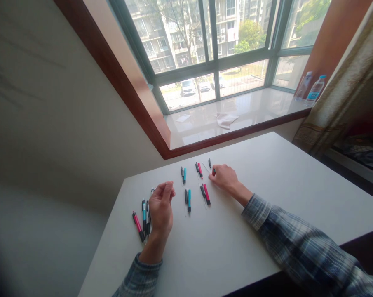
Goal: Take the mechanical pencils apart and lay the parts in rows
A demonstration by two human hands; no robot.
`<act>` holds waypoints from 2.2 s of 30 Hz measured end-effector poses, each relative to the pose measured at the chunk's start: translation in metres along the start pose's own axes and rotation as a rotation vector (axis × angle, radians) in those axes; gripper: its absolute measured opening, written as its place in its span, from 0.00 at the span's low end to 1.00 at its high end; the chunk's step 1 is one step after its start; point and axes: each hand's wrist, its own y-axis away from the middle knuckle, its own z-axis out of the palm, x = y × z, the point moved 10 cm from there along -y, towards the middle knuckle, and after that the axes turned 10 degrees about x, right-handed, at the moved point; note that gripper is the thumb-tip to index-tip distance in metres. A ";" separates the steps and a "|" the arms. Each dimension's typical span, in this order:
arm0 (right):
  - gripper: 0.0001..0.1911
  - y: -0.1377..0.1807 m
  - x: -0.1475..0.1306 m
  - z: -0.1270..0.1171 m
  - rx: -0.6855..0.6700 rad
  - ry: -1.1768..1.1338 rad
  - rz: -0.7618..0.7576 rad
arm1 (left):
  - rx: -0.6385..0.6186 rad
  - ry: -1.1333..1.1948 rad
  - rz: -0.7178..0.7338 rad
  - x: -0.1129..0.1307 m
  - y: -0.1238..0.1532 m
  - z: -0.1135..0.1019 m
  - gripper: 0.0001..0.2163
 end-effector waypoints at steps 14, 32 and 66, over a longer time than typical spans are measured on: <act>0.09 -0.001 -0.004 0.005 -0.008 0.006 -0.031 | -0.028 -0.026 -0.032 -0.004 0.004 0.004 0.14; 0.10 -0.003 -0.002 0.004 -0.016 0.025 -0.021 | -0.053 -0.008 -0.041 -0.008 0.003 0.007 0.14; 0.12 0.051 -0.097 -0.042 -0.018 -0.787 -0.501 | -0.270 -0.238 -0.002 -0.008 0.012 0.029 0.17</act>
